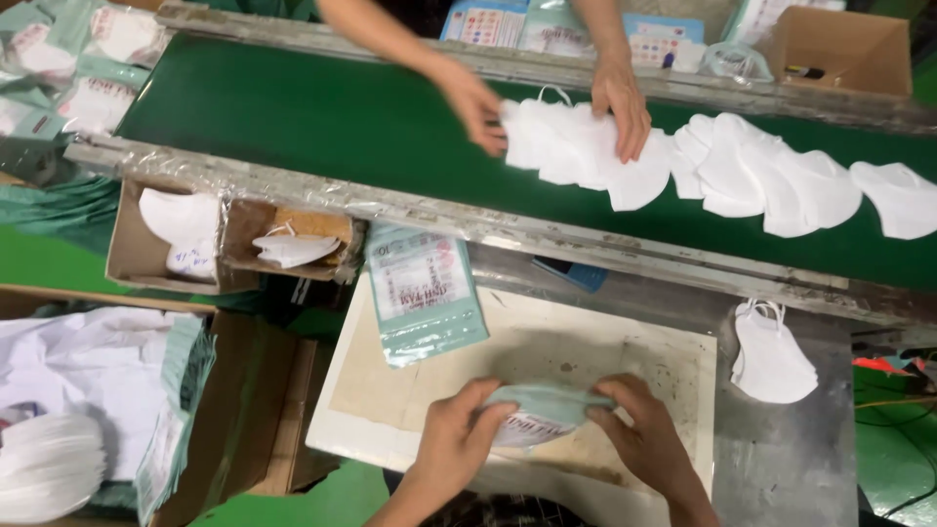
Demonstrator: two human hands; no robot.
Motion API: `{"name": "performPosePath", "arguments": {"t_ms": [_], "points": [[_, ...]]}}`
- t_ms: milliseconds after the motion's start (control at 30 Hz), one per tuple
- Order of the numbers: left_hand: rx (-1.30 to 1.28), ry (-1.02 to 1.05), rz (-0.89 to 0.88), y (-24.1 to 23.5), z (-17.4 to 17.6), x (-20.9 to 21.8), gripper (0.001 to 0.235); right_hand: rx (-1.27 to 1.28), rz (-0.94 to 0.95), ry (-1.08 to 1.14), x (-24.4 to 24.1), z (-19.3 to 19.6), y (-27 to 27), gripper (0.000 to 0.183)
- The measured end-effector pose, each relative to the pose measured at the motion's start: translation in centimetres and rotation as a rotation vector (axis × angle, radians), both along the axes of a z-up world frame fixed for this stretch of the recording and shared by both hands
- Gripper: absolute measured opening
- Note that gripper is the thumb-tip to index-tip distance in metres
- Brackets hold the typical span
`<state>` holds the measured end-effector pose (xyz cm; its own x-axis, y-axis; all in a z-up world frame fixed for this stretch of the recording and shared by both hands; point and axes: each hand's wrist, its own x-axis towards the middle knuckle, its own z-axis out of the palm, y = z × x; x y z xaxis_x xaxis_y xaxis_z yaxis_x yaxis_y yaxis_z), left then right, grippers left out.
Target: Packing white face masks into plastic bags at a factory workstation.
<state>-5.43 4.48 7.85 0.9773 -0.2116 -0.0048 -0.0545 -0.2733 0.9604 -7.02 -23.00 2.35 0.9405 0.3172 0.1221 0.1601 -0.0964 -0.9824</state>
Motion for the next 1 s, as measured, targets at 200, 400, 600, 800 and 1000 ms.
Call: {"name": "performPosePath", "arguments": {"t_ms": [200,400,600,800,1000], "points": [[-0.146,-0.367,-0.085,-0.3,0.0,0.2,0.012,-0.451,-0.342,0.101,-0.1,-0.4,0.4,0.011],[-0.132,-0.341,-0.158,-1.1,-2.3,-0.2,0.011,-0.622,-0.230,-0.390,0.0,2.4,1.7,0.016],[-0.088,-0.313,-0.134,-1.3,-0.5,-0.3,0.012,-0.688,-0.213,-0.192,-0.4,4.8,2.3,0.007],[-0.141,-0.078,-0.244,-2.6,-1.8,-0.6,0.014,-0.689,-0.245,-0.331,-1.3,1.8,2.6,0.006],[-0.140,-0.174,-0.232,-3.6,-1.7,-0.9,0.013,-0.651,-0.141,-0.403,-1.0,2.9,2.2,0.036]]}}
